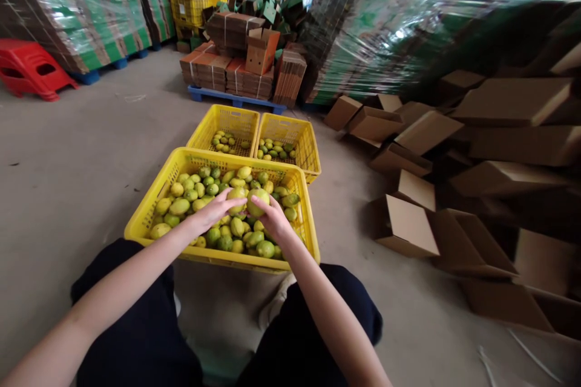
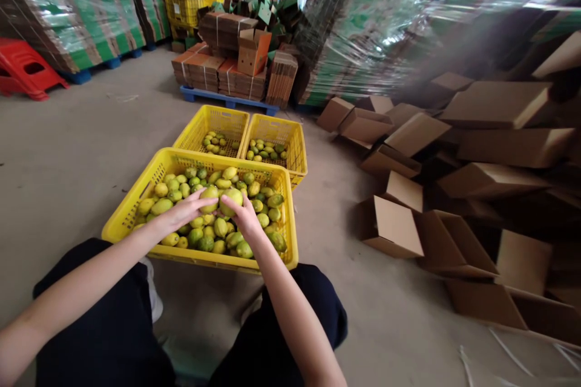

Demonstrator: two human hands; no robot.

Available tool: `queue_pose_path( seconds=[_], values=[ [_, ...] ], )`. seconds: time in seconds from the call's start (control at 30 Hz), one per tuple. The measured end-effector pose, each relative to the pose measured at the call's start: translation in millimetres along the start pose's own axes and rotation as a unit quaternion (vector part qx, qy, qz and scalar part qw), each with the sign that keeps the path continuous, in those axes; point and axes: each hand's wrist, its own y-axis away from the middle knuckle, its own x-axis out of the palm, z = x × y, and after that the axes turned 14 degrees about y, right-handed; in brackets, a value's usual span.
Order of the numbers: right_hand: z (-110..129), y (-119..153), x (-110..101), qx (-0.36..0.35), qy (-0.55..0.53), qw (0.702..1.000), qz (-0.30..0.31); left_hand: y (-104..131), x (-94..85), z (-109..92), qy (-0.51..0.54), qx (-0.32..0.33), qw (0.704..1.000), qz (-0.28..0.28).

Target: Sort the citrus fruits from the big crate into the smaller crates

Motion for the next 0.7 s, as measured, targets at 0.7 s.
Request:
queue_pose_path(
  seconds=[0.7],
  values=[
    [21, 25, -5, -0.309, 0.350, 0.868, -0.166, 29, 19.8, -24, -0.219, 0.266, 0.938, 0.042]
  ],
)
